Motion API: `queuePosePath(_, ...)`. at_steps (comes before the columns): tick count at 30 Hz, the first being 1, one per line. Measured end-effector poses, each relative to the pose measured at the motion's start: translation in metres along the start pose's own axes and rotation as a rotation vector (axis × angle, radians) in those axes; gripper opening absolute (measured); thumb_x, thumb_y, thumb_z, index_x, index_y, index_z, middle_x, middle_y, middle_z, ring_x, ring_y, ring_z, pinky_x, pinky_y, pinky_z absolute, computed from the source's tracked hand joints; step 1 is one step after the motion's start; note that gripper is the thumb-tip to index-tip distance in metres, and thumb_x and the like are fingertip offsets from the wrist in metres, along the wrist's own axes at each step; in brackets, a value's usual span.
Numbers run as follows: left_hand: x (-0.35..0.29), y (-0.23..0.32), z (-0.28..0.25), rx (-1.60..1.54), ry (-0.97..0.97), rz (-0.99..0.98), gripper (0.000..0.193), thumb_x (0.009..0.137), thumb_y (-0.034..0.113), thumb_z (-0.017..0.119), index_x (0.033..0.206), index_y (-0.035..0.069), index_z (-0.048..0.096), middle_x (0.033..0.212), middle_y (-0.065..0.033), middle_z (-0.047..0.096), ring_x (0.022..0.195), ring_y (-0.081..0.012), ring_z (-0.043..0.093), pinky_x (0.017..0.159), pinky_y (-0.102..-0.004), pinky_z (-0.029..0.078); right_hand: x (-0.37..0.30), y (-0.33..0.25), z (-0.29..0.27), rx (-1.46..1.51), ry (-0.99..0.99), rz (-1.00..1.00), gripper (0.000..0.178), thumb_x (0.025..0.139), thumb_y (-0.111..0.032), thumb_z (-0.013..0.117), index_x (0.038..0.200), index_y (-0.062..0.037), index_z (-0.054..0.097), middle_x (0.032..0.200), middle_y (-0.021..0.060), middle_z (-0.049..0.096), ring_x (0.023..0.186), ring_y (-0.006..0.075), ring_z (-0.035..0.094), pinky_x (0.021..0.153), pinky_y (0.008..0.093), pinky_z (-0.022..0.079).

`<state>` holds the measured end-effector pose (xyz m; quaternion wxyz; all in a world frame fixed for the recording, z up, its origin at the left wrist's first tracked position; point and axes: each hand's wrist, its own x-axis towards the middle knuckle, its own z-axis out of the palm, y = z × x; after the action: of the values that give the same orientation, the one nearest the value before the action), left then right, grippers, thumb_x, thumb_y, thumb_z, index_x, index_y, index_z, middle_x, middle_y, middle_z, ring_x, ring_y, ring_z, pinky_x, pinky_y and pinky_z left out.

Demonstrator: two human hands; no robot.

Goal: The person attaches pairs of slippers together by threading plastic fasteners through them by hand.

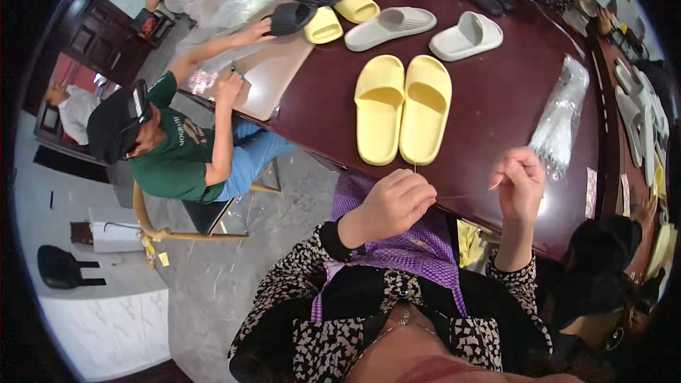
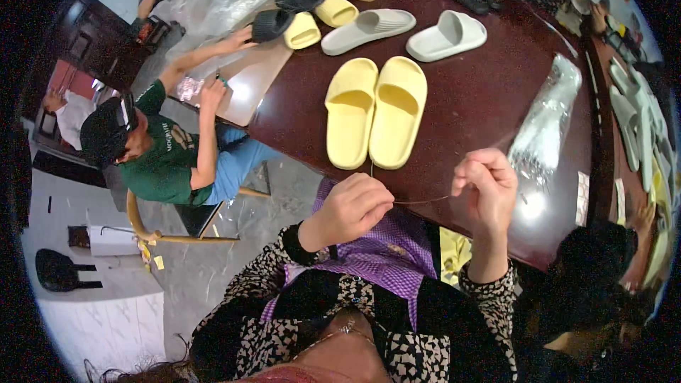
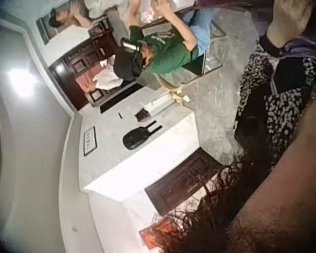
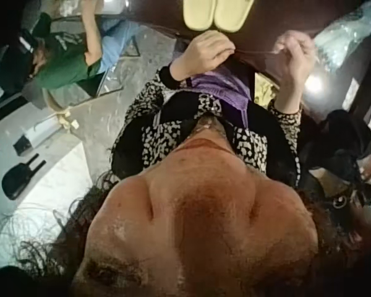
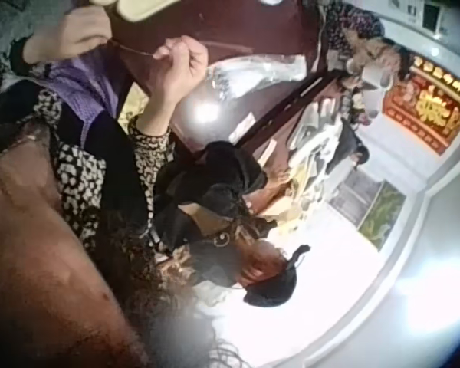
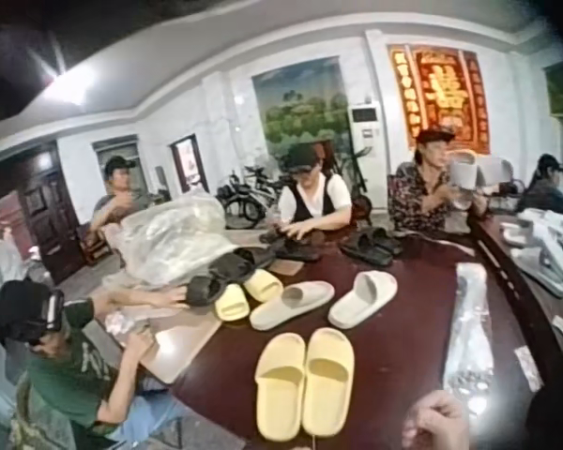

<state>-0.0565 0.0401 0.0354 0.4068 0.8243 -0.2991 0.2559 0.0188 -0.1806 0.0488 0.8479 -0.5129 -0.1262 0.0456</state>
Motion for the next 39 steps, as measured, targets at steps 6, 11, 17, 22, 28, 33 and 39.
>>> queuePosePath(6, -0.026, -0.016, -0.004, 0.269, -0.060, -0.041, 0.014, 0.071, 0.003, 0.067, 0.081, 0.001, 0.058, 0.080, -0.0098, 0.057, 0.074, -0.0262, 0.055, 0.067, -0.0353, 0.045, 0.020, 0.046, 0.011, -0.294, 0.070, 0.497, 0.004, 0.084, -0.006, 0.058, 0.086, -0.0020, 0.057, 0.070, 0.0065, 0.058, 0.052, 0.0119, 0.054, 0.043, 0.0234, 0.044)
queuePosePath(11, -0.038, -0.030, -0.002, 0.303, -0.124, -0.020, 0.014, 0.071, 0.004, 0.066, 0.081, 0.001, 0.057, 0.076, -0.0094, 0.053, 0.071, -0.0258, 0.052, 0.064, -0.0356, 0.043, 0.041, 0.081, 0.003, -0.491, -0.190, 0.612, 0.011, 0.082, -0.008, 0.058, 0.085, 0.0028, 0.060, 0.069, 0.0082, 0.061, 0.053, 0.0125, 0.057, 0.040, 0.0228, 0.044)
queuePosePath(17, -0.029, -0.049, 0.009, 0.367, -0.102, -0.037, 0.012, 0.073, 0.005, 0.064, 0.078, 0.003, 0.054, 0.073, -0.0088, 0.051, 0.069, -0.0260, 0.052, 0.063, -0.0357, 0.043, 0.089, 0.089, -0.003, -0.691, -0.246, 0.740, 0.012, 0.080, -0.009, 0.059, 0.084, 0.0023, 0.061, 0.066, 0.0068, 0.061, 0.048, 0.0113, 0.057, 0.036, 0.0232, 0.044)
queuePosePath(22, -0.020, -0.061, 0.018, 0.364, -0.044, -0.114, 0.010, 0.076, 0.006, 0.062, 0.076, 0.003, 0.052, 0.074, -0.0097, 0.053, 0.070, -0.0270, 0.054, 0.064, -0.0362, 0.045, 0.113, 0.088, 0.006, -0.782, -0.221, 0.795, 0.016, 0.080, -0.008, 0.058, 0.088, 0.0047, 0.062, 0.062, 0.0083, 0.060, 0.044, 0.0134, 0.057, 0.034, 0.0248, 0.045)
queuePosePath(28, -0.012, -0.097, 0.030, 0.313, -0.014, -0.167, 0.008, 0.079, 0.008, 0.058, 0.077, 0.001, 0.053, 0.070, -0.0130, 0.055, 0.068, -0.0304, 0.057, 0.063, -0.0387, 0.047, 0.133, 0.095, 0.010, -0.789, -0.234, 0.691, 0.017, 0.080, -0.008, 0.058, 0.091, 0.0057, 0.062, 0.066, 0.0091, 0.061, 0.050, 0.0131, 0.059, 0.039, 0.0247, 0.047)
queuePosePath(33, 0.006, -0.123, 0.033, 0.333, 0.005, -0.309, 0.010, 0.083, 0.009, 0.055, 0.078, 0.001, 0.054, 0.070, -0.0152, 0.058, 0.068, -0.0325, 0.059, 0.060, -0.0407, 0.047, 0.134, 0.093, 0.012, -0.774, -0.228, 0.378, 0.020, 0.084, -0.010, 0.055, 0.093, 0.0064, 0.062, 0.072, 0.0082, 0.062, 0.059, 0.0116, 0.059, 0.047, 0.0246, 0.048)
queuePosePath(39, 0.020, -0.141, 0.034, 0.391, -0.010, -0.402, 0.010, 0.084, 0.011, 0.055, 0.079, 0.002, 0.055, 0.073, -0.0147, 0.060, 0.070, -0.0318, 0.060, 0.060, -0.0408, 0.048, 0.143, 0.073, 0.004, -0.957, -0.178, 0.213, 0.024, 0.088, -0.017, 0.054, 0.095, 0.0042, 0.063, 0.073, 0.0049, 0.061, 0.060, 0.0111, 0.058, 0.048, 0.0247, 0.047)
